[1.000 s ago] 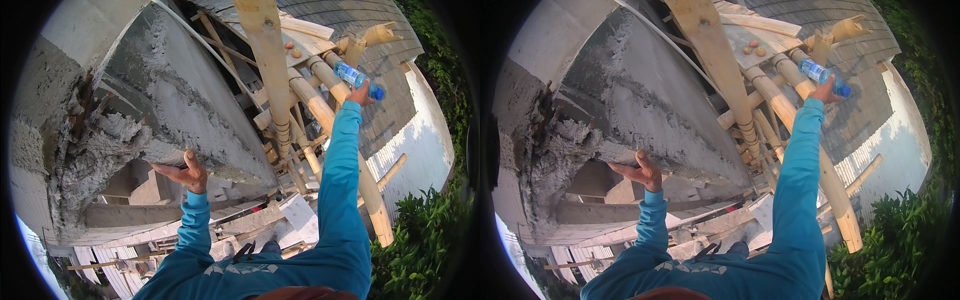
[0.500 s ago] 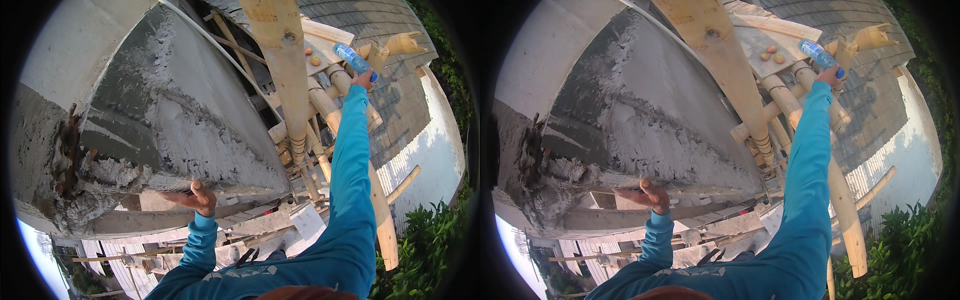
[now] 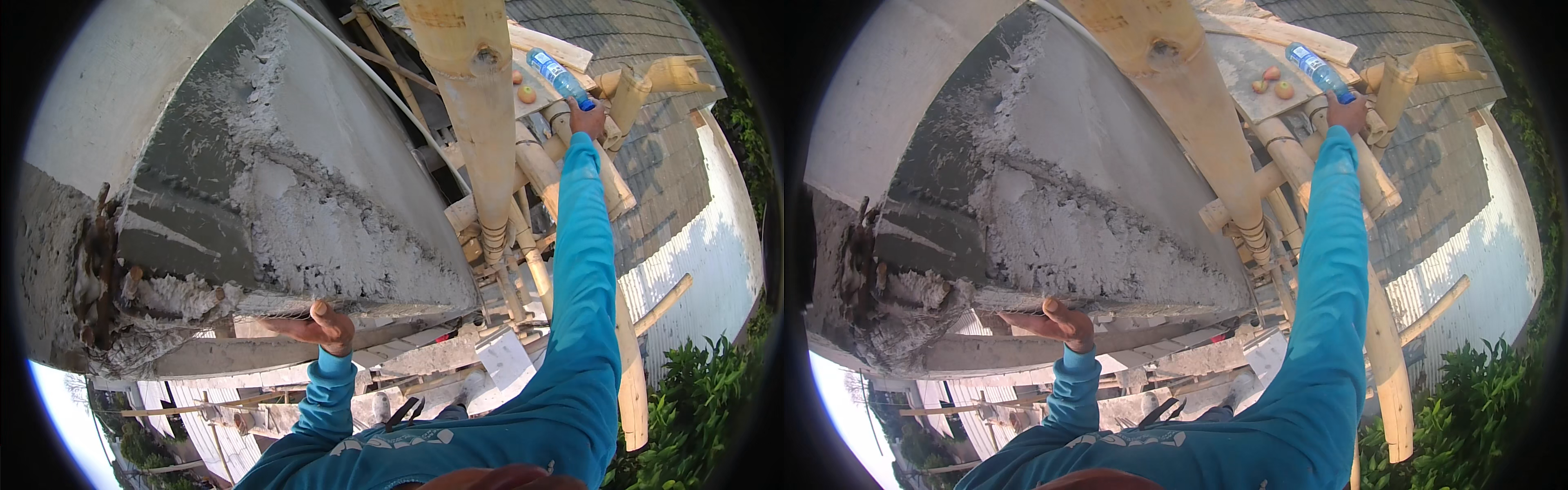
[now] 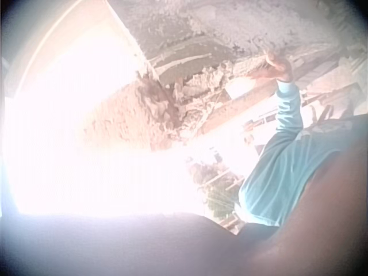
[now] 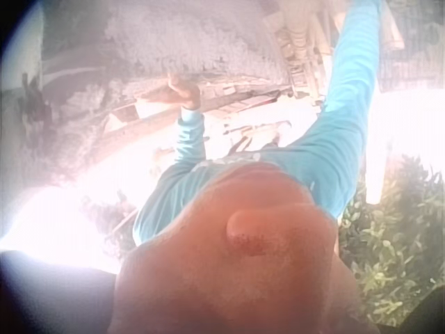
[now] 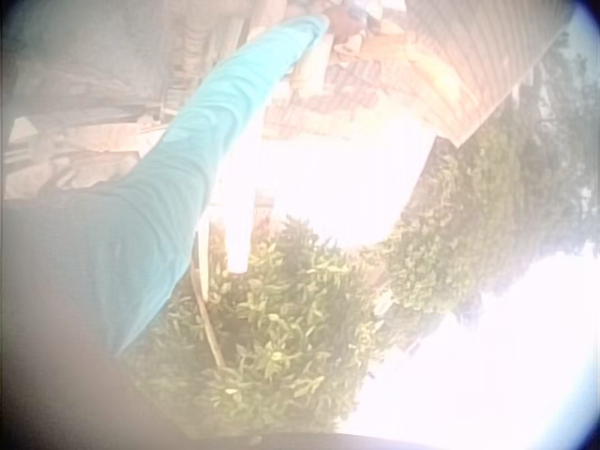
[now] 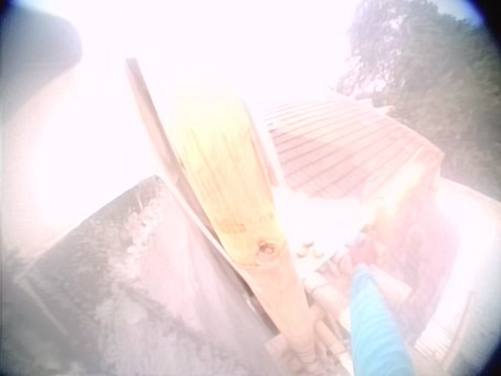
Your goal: The person applies plaster to a wall using a trowel and hawk while standing on bamboo scaffolding. They scoop mortar from a bucket, spread it onto the wall, and smooth the surface.
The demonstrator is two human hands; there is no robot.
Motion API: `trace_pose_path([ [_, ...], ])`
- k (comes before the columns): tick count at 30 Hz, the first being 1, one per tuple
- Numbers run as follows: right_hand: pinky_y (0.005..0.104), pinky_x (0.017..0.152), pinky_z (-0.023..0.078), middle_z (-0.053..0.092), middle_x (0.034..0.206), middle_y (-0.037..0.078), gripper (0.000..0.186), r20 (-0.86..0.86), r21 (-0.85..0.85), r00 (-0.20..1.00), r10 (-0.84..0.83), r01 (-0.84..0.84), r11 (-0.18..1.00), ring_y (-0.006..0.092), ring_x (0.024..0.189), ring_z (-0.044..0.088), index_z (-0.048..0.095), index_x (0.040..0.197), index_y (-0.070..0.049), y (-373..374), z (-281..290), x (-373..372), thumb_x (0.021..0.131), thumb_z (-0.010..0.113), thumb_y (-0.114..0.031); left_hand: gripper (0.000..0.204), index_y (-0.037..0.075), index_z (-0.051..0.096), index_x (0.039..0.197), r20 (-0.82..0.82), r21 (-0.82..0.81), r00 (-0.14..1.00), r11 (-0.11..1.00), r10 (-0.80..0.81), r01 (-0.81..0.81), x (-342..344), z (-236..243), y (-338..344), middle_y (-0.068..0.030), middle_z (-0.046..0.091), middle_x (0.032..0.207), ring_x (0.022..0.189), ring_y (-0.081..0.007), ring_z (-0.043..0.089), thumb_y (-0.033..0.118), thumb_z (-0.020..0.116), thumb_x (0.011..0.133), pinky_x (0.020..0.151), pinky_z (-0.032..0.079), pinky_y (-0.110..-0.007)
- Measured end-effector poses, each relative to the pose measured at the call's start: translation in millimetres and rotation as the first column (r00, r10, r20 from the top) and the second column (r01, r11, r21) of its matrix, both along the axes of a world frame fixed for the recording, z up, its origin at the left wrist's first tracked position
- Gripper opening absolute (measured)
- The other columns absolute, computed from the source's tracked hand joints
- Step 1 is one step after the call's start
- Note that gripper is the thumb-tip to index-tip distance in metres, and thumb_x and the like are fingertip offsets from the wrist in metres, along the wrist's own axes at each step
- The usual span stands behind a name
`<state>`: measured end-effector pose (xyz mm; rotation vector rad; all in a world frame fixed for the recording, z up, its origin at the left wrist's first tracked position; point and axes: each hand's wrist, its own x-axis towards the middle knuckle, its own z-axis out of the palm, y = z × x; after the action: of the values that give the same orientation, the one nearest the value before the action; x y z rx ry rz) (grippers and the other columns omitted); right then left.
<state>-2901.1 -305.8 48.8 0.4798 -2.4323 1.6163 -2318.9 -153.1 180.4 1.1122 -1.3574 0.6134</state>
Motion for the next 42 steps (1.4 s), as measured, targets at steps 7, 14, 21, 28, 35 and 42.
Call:
trace_pose_path([
  [7,0.0481,0.099,0.041,0.055,0.12,0.025,0.076,-0.155,-0.019,0.986,-0.061,0.059,0.998,0.0406,0.114,0.052,0.051,0.126,-0.003,1,1,16,0.067,0.082,-0.04,0.083,-0.012,0.016,0.145,0.113,-0.039,0.993,0.999,0.038,-0.034,17,-10,-5,-0.0341,0.02,0.149,0.14,-0.042,0.023,0.055,0.031,0.099,0.113,0.02,-0.053],
  [14,0.049,0.1,0.04,0.053,0.123,0.025,0.075,-0.19,-0.025,0.978,-0.085,0.082,0.996,0.0408,0.116,0.049,0.05,0.128,-0.002,5,1,16,0.07,0.078,-0.041,0.081,-0.011,0.016,0.146,0.114,-0.011,0.992,0.999,0.046,-0.045,9,-1,-1,-0.0331,0.021,0.149,0.14,-0.0421,0.024,0.054,0.031,0.1,0.114,0.02,-0.053],
  [21,0.0495,0.092,0.043,0.056,0.112,0.02,0.062,-0.519,-0.135,0.814,-0.262,0.224,0.965,0.0376,0.106,0.052,0.054,0.122,-0.004,11,14,35,0.072,0.076,-0.033,0.079,-0.01,0.019,0.146,0.126,-0.072,0.99,0.996,0.058,-0.049,12,-4,-5,-0.0334,0.024,0.148,0.14,-0.041,0.025,0.053,0.032,0.1,0.114,0.021,-0.053],
  [28,0.0465,0.087,0.045,0.059,0.106,0.012,0.044,-0.459,0.228,0.863,0.212,-0.116,0.967,0.0314,0.104,0.054,0.064,0.112,-0.012,-22,30,76,0.076,0.07,-0.036,0.083,-0.008,0.018,0.147,0.118,-0.031,0.989,0.995,0.094,-0.091,7,3,1,-0.0335,0.029,0.144,0.135,-0.0413,0.032,0.058,0.03,0.098,0.108,0.026,-0.055],
  [35,0.044,0.093,0.045,0.058,0.108,0.011,0.05,-0.283,0.401,0.929,0.236,-0.109,0.909,0.0312,0.109,0.053,0.065,0.118,-0.014,-48,26,87,0.076,0.07,-0.041,0.082,-0.013,0.01,0.146,0.099,0.043,0.995,0.999,-0.015,0.011,0,3,7,-0.0327,0.012,0.152,0.143,-0.0432,0.014,0.05,0.034,0.099,0.115,0.013,-0.055],
  [42,0.0426,0.089,0.049,0.07,0.104,0.014,0.057,-0.217,0.273,0.95,0.223,-0.16,0.949,0.0314,0.1,0.063,0.067,0.115,-0.011,-55,-16,53,0.073,0.069,-0.049,0.088,-0.014,0.013,0.145,0.148,-0.019,0.985,0.996,-0.085,0.089,1,4,-2,-0.035,0.017,0.149,0.14,-0.0448,0.021,0.045,0.054,0.093,0.113,0.019,-0.053],
])
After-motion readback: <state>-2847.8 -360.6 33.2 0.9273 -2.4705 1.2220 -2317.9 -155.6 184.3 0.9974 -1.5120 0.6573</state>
